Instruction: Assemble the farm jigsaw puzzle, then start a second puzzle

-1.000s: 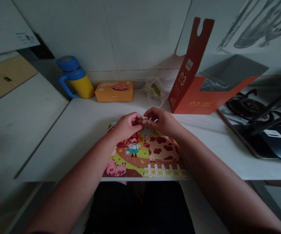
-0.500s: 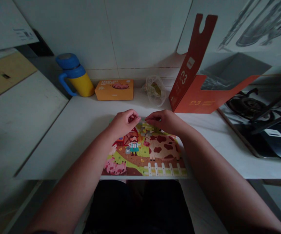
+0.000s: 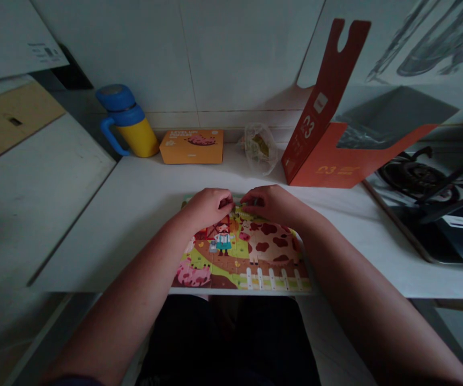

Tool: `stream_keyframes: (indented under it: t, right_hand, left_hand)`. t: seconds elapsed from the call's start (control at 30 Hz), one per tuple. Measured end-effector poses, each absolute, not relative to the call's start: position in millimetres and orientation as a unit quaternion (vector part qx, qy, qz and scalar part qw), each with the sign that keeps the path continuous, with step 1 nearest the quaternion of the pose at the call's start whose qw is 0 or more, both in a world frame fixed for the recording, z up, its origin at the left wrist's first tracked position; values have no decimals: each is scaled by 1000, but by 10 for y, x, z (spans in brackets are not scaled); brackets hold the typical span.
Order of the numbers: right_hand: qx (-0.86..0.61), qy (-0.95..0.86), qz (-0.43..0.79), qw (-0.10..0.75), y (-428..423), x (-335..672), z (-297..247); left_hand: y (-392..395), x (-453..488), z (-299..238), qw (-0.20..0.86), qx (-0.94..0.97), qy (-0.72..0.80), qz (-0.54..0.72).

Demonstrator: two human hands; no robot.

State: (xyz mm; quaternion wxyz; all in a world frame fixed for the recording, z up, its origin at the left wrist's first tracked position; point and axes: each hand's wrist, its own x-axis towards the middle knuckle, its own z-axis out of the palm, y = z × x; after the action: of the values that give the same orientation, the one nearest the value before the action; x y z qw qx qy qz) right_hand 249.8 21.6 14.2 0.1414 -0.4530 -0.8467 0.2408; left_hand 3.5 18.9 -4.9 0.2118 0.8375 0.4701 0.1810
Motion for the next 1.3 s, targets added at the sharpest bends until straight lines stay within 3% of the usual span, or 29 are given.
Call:
stream_keyframes:
  t: [0.43, 0.77, 1.3]
  right_hand:
    - [-448, -860, 211, 121, 235, 2495, 93]
    - [-523, -820, 166, 159, 293, 2642, 188]
    - [-540, -820, 145, 120, 327, 2679, 156]
  left_hand:
    - [188, 40, -49, 210, 836, 474, 180]
    - [179, 26, -42, 232, 833, 470, 179]
    - [181, 15, -46, 229, 834, 470, 176]
